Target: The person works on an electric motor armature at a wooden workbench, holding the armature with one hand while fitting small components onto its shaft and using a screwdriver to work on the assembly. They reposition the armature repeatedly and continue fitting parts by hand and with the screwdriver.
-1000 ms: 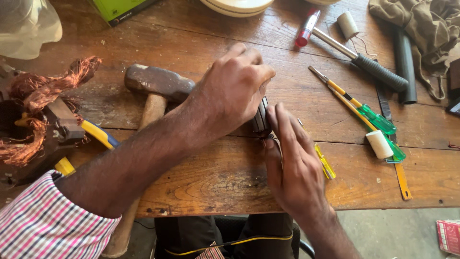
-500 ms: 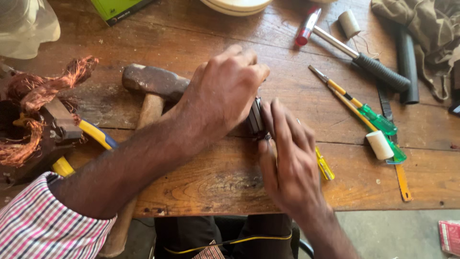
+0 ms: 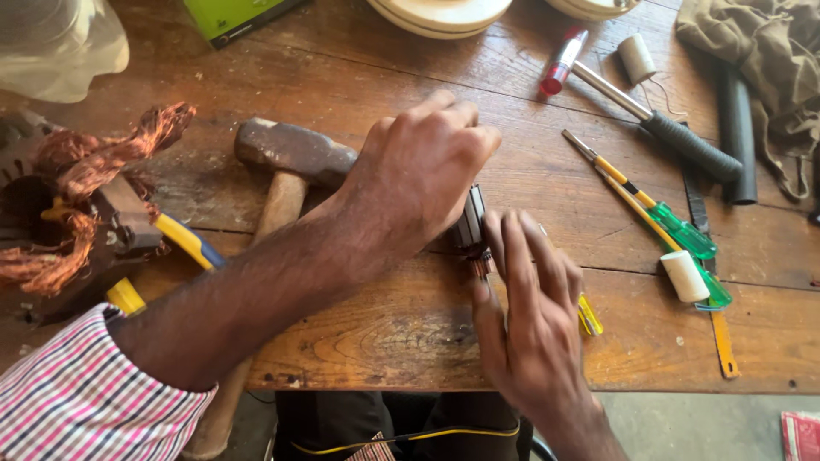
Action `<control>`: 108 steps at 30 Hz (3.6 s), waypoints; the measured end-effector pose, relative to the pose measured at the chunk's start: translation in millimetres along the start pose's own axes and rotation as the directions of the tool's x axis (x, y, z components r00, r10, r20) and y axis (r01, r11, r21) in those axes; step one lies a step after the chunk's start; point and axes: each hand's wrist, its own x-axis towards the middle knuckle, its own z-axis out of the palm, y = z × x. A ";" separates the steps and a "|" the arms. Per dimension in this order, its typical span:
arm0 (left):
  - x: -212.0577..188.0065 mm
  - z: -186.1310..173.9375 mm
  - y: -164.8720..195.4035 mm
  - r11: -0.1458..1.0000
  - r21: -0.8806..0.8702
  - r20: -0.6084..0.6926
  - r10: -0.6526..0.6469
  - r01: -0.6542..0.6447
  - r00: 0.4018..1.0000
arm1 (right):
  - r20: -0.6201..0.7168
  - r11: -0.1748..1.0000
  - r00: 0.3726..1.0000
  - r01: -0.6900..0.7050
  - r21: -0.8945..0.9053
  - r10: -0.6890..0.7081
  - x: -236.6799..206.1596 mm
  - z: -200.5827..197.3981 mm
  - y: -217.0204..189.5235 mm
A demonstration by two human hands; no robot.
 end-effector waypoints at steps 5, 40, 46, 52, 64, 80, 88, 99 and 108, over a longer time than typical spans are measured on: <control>-1.8 -4.4 8.4 1.000 -0.028 0.001 -0.002 0.002 1.000 | 0.012 0.999 1.000 -0.021 0.040 0.021 6.7 -3.4 5.3; -4.6 -23.6 12.4 0.988 -0.153 -0.029 -0.041 0.036 0.999 | 0.023 1.000 1.000 0.017 0.024 -0.017 -1.7 -22.0 -5.8; 0.7 -19.6 18.6 0.986 -0.131 0.097 -0.095 0.107 0.991 | 0.018 0.999 0.999 -0.031 0.022 0.031 0.0 -28.0 -1.8; -4.5 -30.4 13.4 0.974 -0.224 -0.025 -0.049 0.042 0.999 | 0.016 0.999 1.000 -0.017 0.050 0.016 -2.0 -19.6 2.6; -1.9 -27.1 11.5 0.963 -0.247 -0.053 -0.122 0.106 0.991 | -0.003 0.996 0.999 -0.050 0.079 0.051 -12.1 -8.8 6.3; -8.5 -22.9 7.1 0.974 -0.215 -0.073 -0.095 0.077 0.993 | -0.021 0.990 0.992 -0.124 0.064 0.125 -6.9 -6.1 -6.7; -13.1 -26.4 1.6 0.974 -0.206 -0.045 -0.101 0.090 0.994 | -0.169 0.952 0.942 -0.263 0.156 0.288 16.7 -0.4 -16.1; -21.6 -27.2 -21.4 0.977 -0.198 -0.082 -0.101 0.083 0.992 | -0.159 0.933 0.926 -0.315 0.171 0.342 45.2 18.6 -33.0; -18.6 -31.8 -18.5 0.978 -0.198 -0.045 -0.082 0.072 0.996 | -0.121 0.933 0.933 -0.315 0.175 0.338 65.4 9.7 -29.4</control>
